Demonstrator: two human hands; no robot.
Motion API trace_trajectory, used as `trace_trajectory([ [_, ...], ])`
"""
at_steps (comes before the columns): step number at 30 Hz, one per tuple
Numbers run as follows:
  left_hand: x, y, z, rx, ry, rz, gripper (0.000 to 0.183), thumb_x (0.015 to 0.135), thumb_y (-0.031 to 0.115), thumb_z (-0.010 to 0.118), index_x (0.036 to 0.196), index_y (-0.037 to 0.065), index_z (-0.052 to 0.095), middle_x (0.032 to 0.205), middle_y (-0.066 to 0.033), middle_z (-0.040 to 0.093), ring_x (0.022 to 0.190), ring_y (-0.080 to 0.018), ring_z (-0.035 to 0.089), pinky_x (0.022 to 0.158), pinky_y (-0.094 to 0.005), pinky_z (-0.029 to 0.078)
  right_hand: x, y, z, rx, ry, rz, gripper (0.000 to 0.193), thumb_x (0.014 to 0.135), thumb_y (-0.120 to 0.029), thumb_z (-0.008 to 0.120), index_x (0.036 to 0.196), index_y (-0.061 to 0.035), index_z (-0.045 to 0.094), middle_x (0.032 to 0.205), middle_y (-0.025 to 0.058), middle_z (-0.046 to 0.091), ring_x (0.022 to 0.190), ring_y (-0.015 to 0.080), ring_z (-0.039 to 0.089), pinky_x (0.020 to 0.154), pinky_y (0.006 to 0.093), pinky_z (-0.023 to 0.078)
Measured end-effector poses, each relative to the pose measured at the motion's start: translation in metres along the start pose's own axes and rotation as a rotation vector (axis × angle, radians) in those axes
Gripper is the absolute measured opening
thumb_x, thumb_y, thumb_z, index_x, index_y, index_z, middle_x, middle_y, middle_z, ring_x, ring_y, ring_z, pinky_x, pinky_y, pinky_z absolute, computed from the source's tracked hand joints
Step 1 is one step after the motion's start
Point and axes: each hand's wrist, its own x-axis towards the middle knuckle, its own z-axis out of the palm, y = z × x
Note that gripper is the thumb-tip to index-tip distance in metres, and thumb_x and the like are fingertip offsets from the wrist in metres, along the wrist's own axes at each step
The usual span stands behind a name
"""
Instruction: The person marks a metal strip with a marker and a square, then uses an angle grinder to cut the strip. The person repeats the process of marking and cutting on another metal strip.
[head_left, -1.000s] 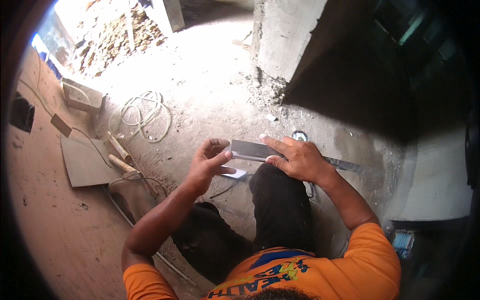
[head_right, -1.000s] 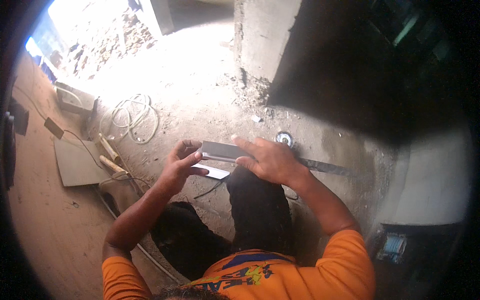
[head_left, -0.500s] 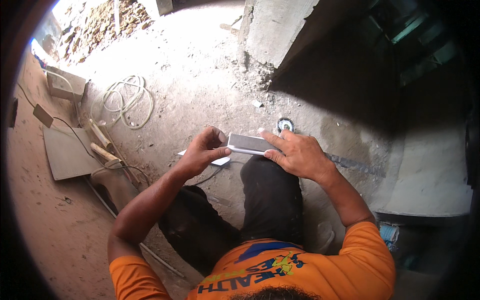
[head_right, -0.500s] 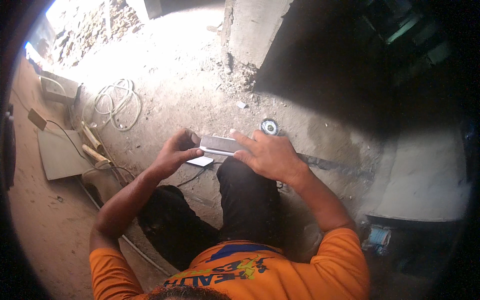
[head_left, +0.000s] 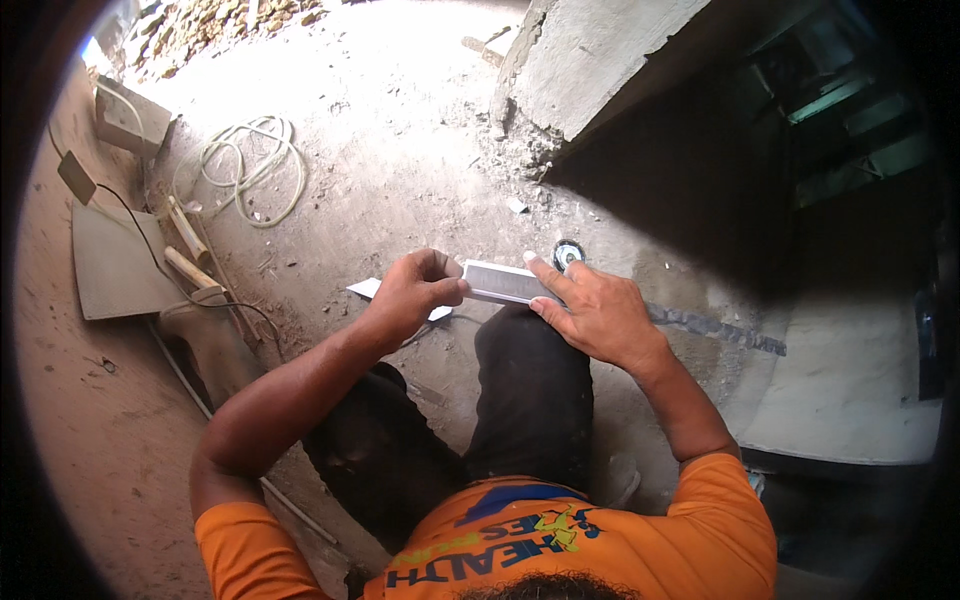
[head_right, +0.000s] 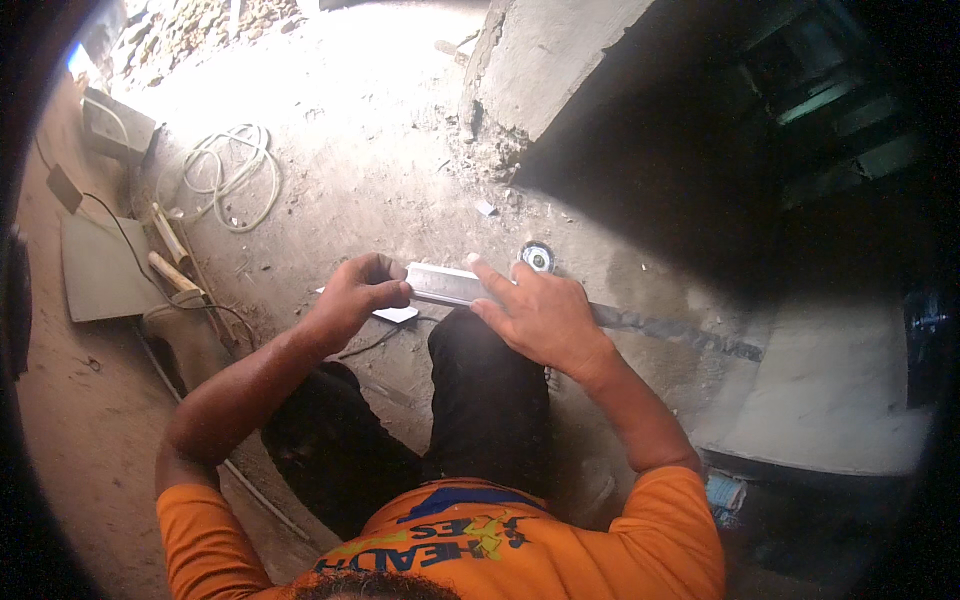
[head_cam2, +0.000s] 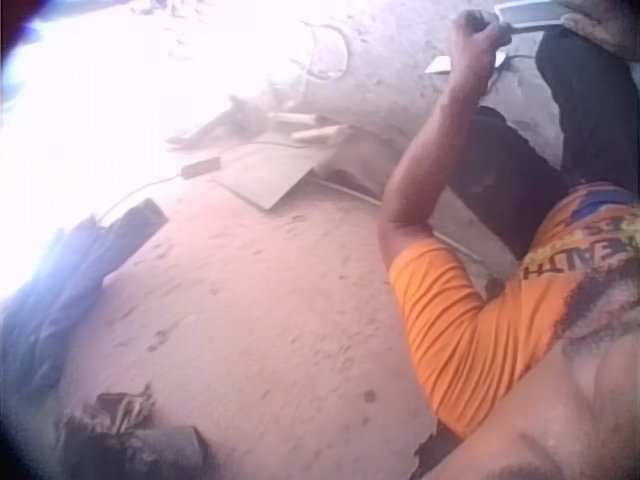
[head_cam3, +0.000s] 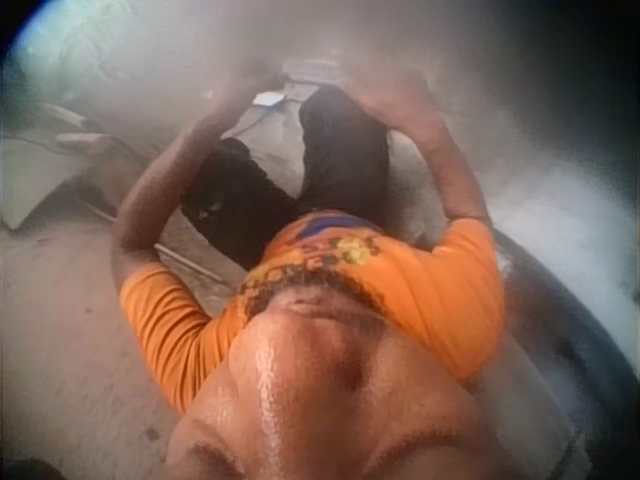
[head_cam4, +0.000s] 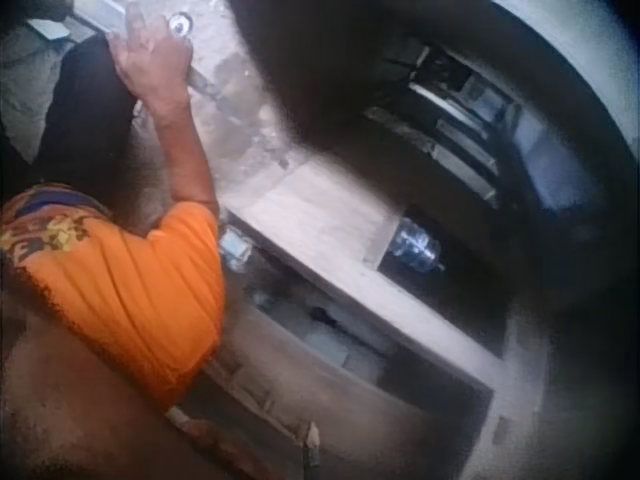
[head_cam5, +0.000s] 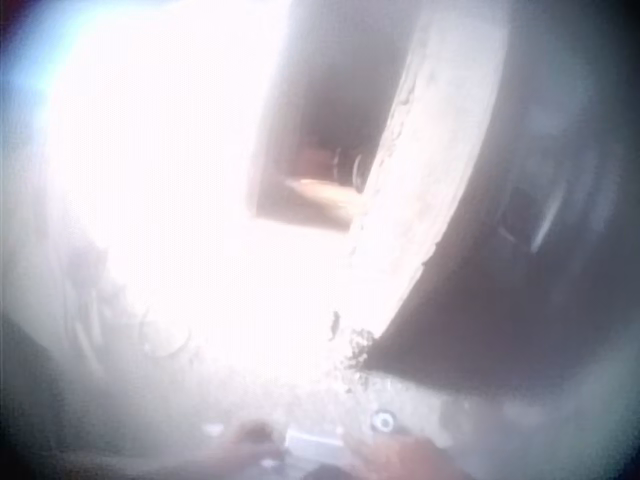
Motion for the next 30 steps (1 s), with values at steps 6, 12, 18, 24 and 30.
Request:
trace_trajectory([
  [6, 0.0, 0.0, 0.003, -0.014, 0.017, -0.021, 0.019, 0.103, 0.008, 0.084, 0.112, -0.005, 0.074, 0.099, -0.0086, 0.078, 0.09, -0.0149, 0.074, 0.082, -0.0326, 0.06, -0.004, -0.007, 0.009, -0.023, 0.03, 0.019, 0.06, 0.117, -0.05, 0.072, 0.17, -0.0225, 0.068, 0.121, 0.0163, 0.074, 0.108, 0.036, 0.079, 0.088, 0.0496, 0.066],
  [12, 0.004, -0.001, 0.005, -0.01, 0.037, 0.02, 0.02, 0.103, 0.009, 0.085, 0.112, -0.003, 0.072, 0.098, -0.0082, 0.077, 0.089, -0.0148, 0.073, 0.082, -0.0325, 0.06, -0.003, -0.005, 0.014, -0.013, 0.074, 0.003, 0.06, 0.118, -0.049, 0.07, 0.171, -0.0203, 0.066, 0.12, 0.0177, 0.075, 0.107, 0.0372, 0.079, 0.087, 0.0506, 0.066],
  [18, 0.012, -0.005, 0.006, -0.058, 0.03, 0.007, 0.023, 0.102, 0.008, 0.086, 0.115, -0.003, 0.07, 0.104, -0.01, 0.077, 0.094, -0.0174, 0.076, 0.088, -0.034, 0.063, 0.0, 0.006, 0.007, 0.058, 0.009, -0.026, 0.054, 0.118, -0.046, 0.07, 0.166, -0.0206, 0.07, 0.112, 0.0176, 0.074, 0.1, 0.0385, 0.08, 0.085, 0.0522, 0.065],
  [24, 0.015, -0.007, 0.003, -0.096, 0.037, -0.041, 0.024, 0.102, 0.006, 0.087, 0.116, -0.003, 0.071, 0.106, -0.0108, 0.077, 0.096, -0.019, 0.076, 0.091, -0.0351, 0.064, 0.003, 0.013, 0.0, 0.138, -0.068, -0.015, 0.045, 0.117, -0.041, 0.073, 0.16, -0.0273, 0.078, 0.111, 0.0125, 0.073, 0.103, 0.0348, 0.078, 0.089, 0.0487, 0.064],
  [30, 0.023, -0.009, 0.007, -0.083, 0.036, -0.051, 0.022, 0.101, 0.004, 0.086, 0.116, -0.003, 0.072, 0.107, -0.0113, 0.078, 0.097, -0.0186, 0.076, 0.091, -0.0345, 0.063, 0.002, 0.02, 0.0, 0.186, -0.061, -0.019, 0.042, 0.116, -0.035, 0.075, 0.156, -0.0234, 0.08, 0.11, 0.0122, 0.073, 0.104, 0.035, 0.078, 0.093, 0.0477, 0.064],
])
